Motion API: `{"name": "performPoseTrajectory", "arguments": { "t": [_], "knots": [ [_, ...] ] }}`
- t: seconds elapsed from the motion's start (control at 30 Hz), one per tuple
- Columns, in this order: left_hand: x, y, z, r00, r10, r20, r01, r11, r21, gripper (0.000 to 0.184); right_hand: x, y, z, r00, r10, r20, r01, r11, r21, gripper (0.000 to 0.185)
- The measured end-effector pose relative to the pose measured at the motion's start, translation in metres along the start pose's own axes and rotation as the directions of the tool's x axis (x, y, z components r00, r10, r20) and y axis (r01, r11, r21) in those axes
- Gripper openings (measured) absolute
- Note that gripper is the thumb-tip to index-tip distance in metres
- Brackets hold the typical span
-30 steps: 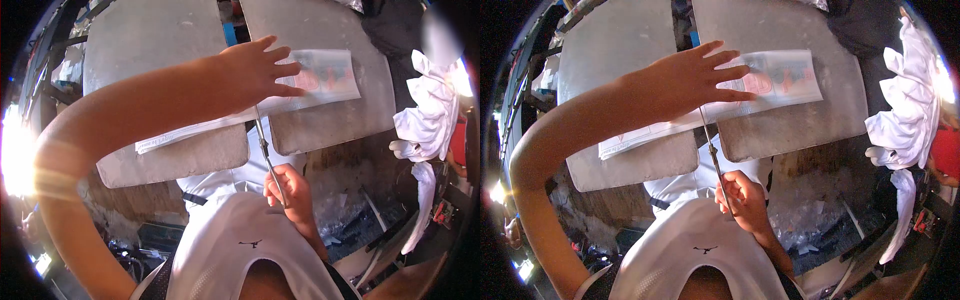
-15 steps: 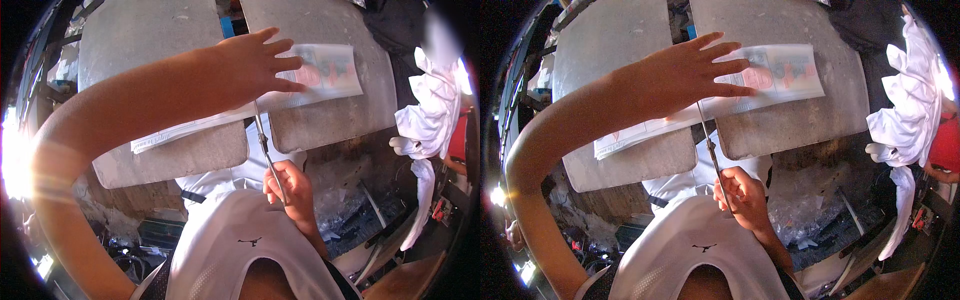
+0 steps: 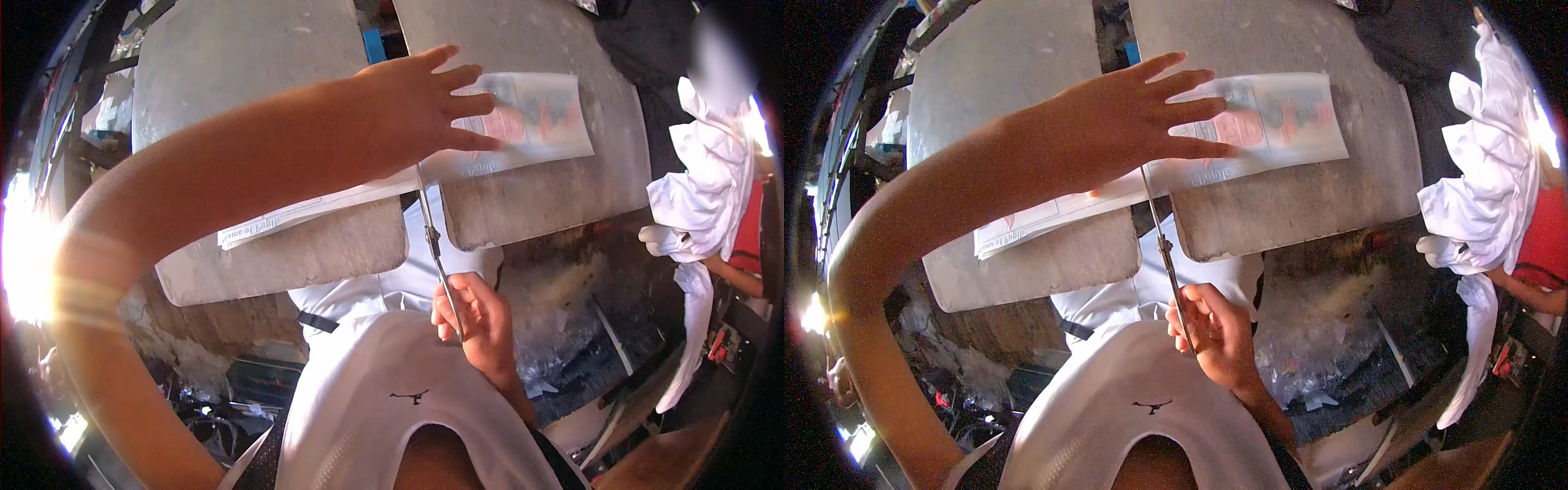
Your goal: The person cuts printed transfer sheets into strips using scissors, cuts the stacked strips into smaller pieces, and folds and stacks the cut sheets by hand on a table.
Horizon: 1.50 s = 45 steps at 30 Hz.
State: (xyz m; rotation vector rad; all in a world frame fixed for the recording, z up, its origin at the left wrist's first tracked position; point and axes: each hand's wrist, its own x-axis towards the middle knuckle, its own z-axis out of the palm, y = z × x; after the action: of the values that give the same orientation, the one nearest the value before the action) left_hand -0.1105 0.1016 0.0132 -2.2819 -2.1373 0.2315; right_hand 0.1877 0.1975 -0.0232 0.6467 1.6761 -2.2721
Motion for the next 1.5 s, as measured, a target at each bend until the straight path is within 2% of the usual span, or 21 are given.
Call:
{"name": "performPoseTrajectory", "arguments": {
  "t": [0.1, 0.17, 0.27, 0.33, 0.43, 0.57, 0.67, 0.73, 0.87, 0.93, 0.97, 1.07, 1.13, 1.2, 1.27, 1.37, 1.5],
  "knots": [
    [0.002, 0.002, 0.002, 0.999, -0.014, 0.034, 0.014, 1.000, 0.010, 0.108, -0.004, 0.001, -0.001, 0.999, -0.005, -0.037, 0.007, 0.998, 0.067, 0.022],
    [0.002, 0.001, 0.004, 0.998, -0.025, 0.062, 0.024, 0.999, 0.024, 0.109, -0.009, -0.003, -0.005, 0.997, 0.068, -0.045, -0.069, 0.998, -0.014, 0.022],
    [0.001, -0.004, 0.008, 1.000, 0.001, -0.028, 0.001, 0.998, 0.061, 0.115, -0.010, -0.003, -0.008, 0.996, 0.084, -0.030, -0.083, 0.996, 0.025, 0.024],
    [0.001, -0.008, -0.007, 0.995, 0.033, 0.098, -0.030, 0.999, -0.027, 0.126, -0.009, -0.008, -0.007, 0.996, 0.086, -0.001, -0.086, 0.995, 0.050, 0.025],
    [0.003, -0.008, -0.016, 0.984, 0.036, 0.174, -0.031, 0.999, -0.033, 0.134, -0.004, -0.009, -0.006, 0.996, 0.077, 0.036, -0.079, 0.995, 0.053, 0.027],
    [0.004, -0.010, -0.014, 0.985, 0.042, 0.169, -0.034, 0.998, -0.048, 0.135, -0.004, -0.008, -0.006, 0.998, 0.061, 0.005, -0.061, 0.996, 0.061, 0.027],
    [0.004, -0.011, -0.009, 0.986, 0.036, 0.162, -0.028, 0.998, -0.053, 0.134, -0.009, -0.012, -0.009, 0.989, 0.143, -0.035, -0.142, 0.989, 0.031, 0.027],
    [0.003, -0.013, -0.004, 0.998, 0.044, 0.053, -0.041, 0.997, -0.058, 0.133, -0.010, -0.016, -0.009, 0.991, 0.135, -0.024, -0.134, 0.990, 0.032, 0.027],
    [-0.002, -0.014, -0.005, 0.998, 0.053, 0.025, -0.051, 0.995, -0.091, 0.129, -0.010, -0.027, -0.007, 0.981, 0.194, -0.013, -0.193, 0.980, 0.045, 0.028],
    [-0.002, -0.012, -0.006, 0.997, 0.035, -0.062, -0.042, 0.992, -0.118, 0.095, -0.006, -0.026, -0.004, 0.986, 0.166, -0.009, -0.165, 0.985, 0.047, 0.029],
    [-0.001, -0.011, -0.004, 0.998, 0.037, -0.060, -0.044, 0.991, -0.125, 0.095, -0.005, -0.026, -0.003, 0.992, 0.127, -0.011, -0.126, 0.991, 0.048, 0.030],
    [0.000, -0.012, -0.002, 0.997, 0.033, -0.070, -0.038, 0.997, -0.065, 0.091, -0.002, -0.027, -0.004, 0.987, 0.160, 0.010, -0.160, 0.985, 0.064, 0.032],
    [0.001, -0.012, -0.003, 0.997, 0.027, -0.069, -0.036, 0.989, -0.140, 0.085, -0.002, -0.024, -0.006, 0.988, 0.155, 0.022, -0.156, 0.985, 0.069, 0.030],
    [0.001, -0.011, -0.002, 0.997, 0.024, -0.075, -0.034, 0.991, -0.127, 0.087, -0.002, -0.019, -0.006, 0.989, 0.146, 0.029, -0.148, 0.986, 0.076, 0.028],
    [0.001, -0.010, 0.000, 0.996, 0.020, -0.087, -0.030, 0.994, -0.108, 0.088, -0.001, -0.015, -0.006, 0.998, 0.059, -0.033, -0.060, 0.998, -0.012, 0.024],
    [0.001, -0.011, 0.002, 0.996, 0.024, -0.091, -0.027, 0.999, -0.030, 0.095, -0.006, -0.014, -0.008, 0.989, 0.133, -0.058, -0.135, 0.990, -0.032, 0.021],
    [0.005, -0.008, -0.001, 0.997, 0.010, -0.078, -0.019, 0.994, -0.106, 0.100, -0.008, -0.019, -0.008, 0.992, 0.126, -0.025, -0.126, 0.992, -0.009, 0.022]
  ]
}}
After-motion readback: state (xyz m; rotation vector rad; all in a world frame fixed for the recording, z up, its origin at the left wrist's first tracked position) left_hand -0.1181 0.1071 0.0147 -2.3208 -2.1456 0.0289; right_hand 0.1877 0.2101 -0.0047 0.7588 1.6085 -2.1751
